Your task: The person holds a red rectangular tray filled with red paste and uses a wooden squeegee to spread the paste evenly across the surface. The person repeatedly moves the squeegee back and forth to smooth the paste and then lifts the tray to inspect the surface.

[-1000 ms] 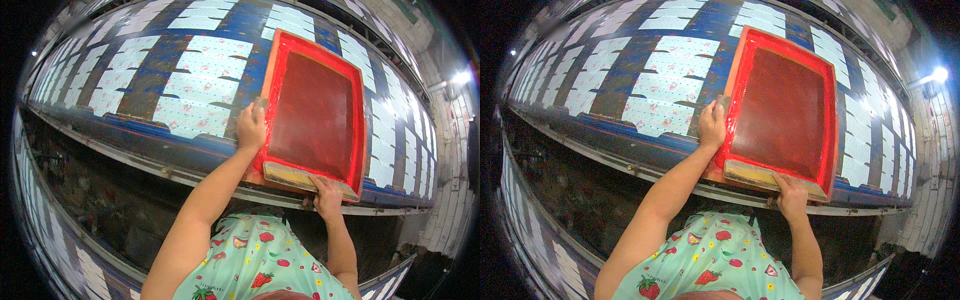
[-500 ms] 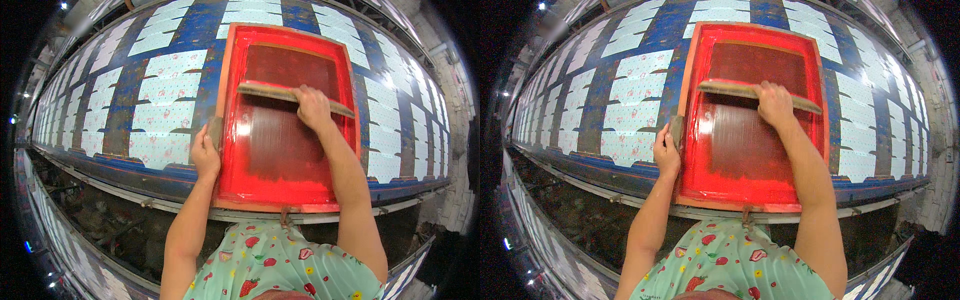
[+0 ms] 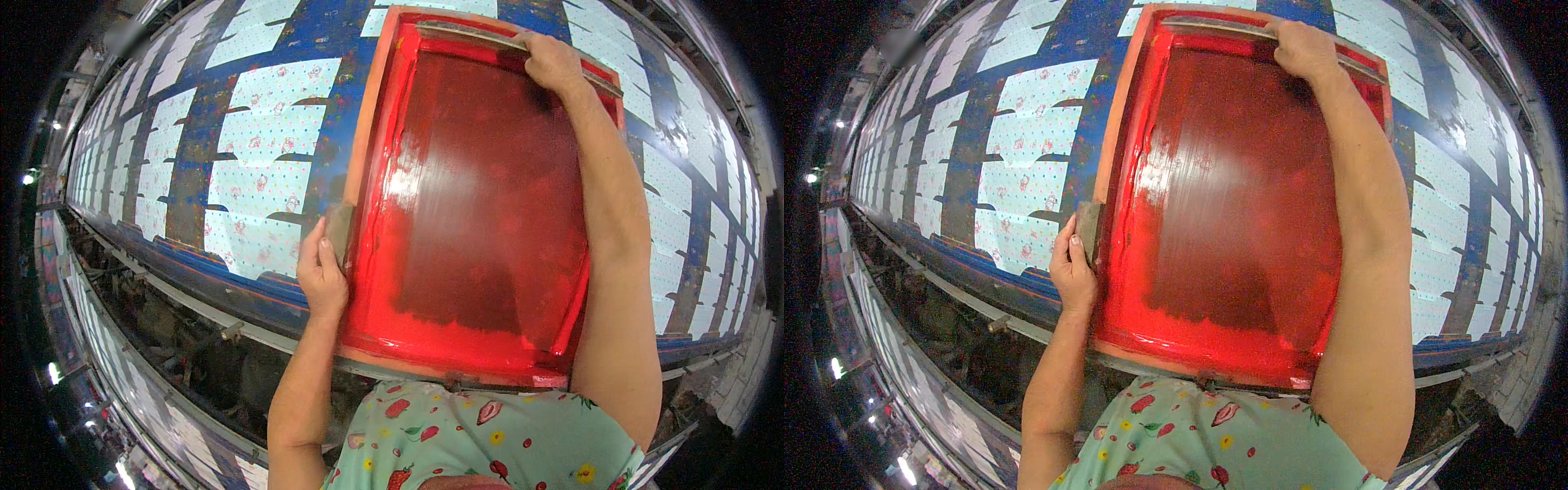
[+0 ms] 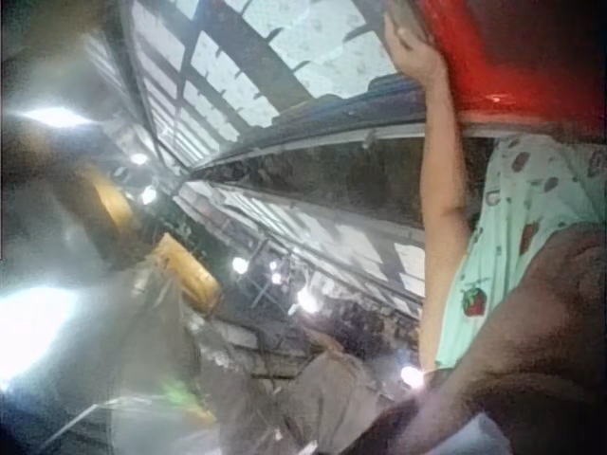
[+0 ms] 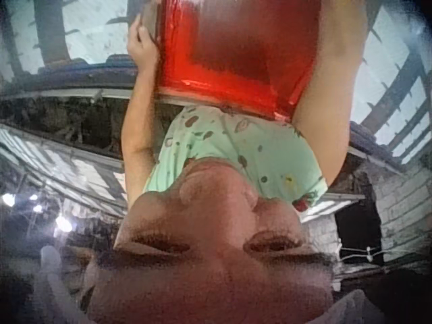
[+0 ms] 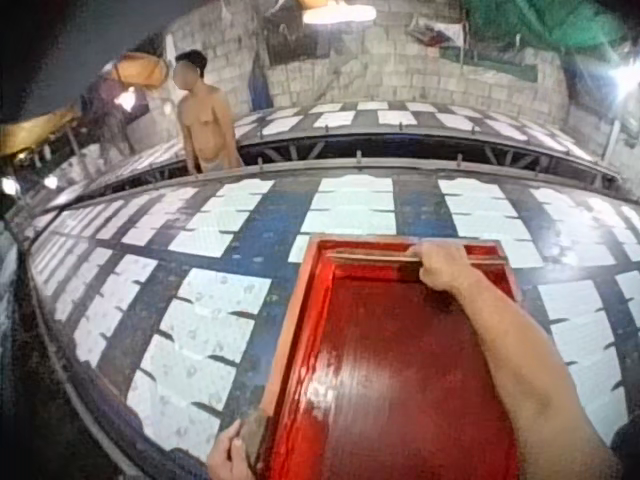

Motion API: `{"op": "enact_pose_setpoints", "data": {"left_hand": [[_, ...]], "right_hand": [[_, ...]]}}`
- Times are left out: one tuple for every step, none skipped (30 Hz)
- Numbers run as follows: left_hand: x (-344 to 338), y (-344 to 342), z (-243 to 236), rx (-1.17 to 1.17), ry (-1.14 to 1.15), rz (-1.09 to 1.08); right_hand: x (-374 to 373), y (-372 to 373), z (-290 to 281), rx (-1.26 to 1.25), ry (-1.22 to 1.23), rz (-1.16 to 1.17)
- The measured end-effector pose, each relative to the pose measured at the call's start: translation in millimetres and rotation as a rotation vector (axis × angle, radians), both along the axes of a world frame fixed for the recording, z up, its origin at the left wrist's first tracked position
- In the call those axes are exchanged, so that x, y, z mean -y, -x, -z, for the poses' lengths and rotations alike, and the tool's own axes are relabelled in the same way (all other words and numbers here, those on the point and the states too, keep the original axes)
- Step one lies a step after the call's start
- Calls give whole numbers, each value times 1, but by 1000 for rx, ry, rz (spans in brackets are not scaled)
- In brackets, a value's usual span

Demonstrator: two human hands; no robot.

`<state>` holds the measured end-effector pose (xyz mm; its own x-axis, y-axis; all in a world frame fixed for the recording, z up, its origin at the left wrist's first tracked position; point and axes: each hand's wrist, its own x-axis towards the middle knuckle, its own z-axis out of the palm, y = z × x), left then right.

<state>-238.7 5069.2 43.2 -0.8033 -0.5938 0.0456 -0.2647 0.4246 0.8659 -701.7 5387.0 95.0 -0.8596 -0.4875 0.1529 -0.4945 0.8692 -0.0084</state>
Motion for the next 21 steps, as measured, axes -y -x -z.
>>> {"op": "enact_pose_setpoints", "data": {"left_hand": [[0, 0, 0, -4, 10, 1], [0, 0, -1, 6, 14, 2], [0, 0, -1, 7, 23, 3], [0, 0, -2, 6, 32, 5], [0, 0, -2, 20, 47, 5], [0, 0, -2, 32, 61, 9], [1, 0, -1, 24, 85, 15], [1, 0, -1, 27, 71, 14], [2, 1, 0, 12, 67, 15], [2, 1, 1, 10, 65, 17], [2, 2, 2, -14, 81, 27], [3, 3, 3, -25, 98, 36], [3, 3, 4, -37, 115, 46], [4, 5, 5, -53, 85, 49], [4, 5, 6, -66, 55, 53], [5, 6, 6, -50, 12, 47], [5, 5, 7, -44, 123, 51], [6, 6, 7, -69, 104, 64], [6, 6, 7, -96, 92, 70], [6, 6, 8, -105, 79, 75], [7, 5, 8, -119, 44, 90]], "right_hand": [[1, 5, 3, -9, -19, 3], [-1, 8, 6, -13, -11, -19], [-3, 10, 7, -17, -4, -42], [-3, 11, 7, -7, -14, -41], [-4, 9, 6, 10, -15, -43], [-5, 7, 3, 46, -11, -69], [-6, 3, -2, 81, -14, -78], [-6, -2, -9, 101, -8, -91], [-6, -10, -14, 120, -32, -109], [-4, -23, -17, 128, -51, -130], [-2, -34, -23, 150, -89, -129], [-4, -50, -28, 193, -64, -146], [-3, -68, -31, 221, -77, -128], [-3, -88, -32, 250, -84, -110], [-4, -111, -34, 245, -83, -120], [-5, -136, -34, 239, -77, -135], [-6, -161, -35, 243, -81, -130], [-8, -185, -38, 270, -68, -156], [-8, -212, -39, 279, -72, -145], [-8, -240, -38, 281, -65, -142], [-9, -268, -39, 260, -37, -151]]}}
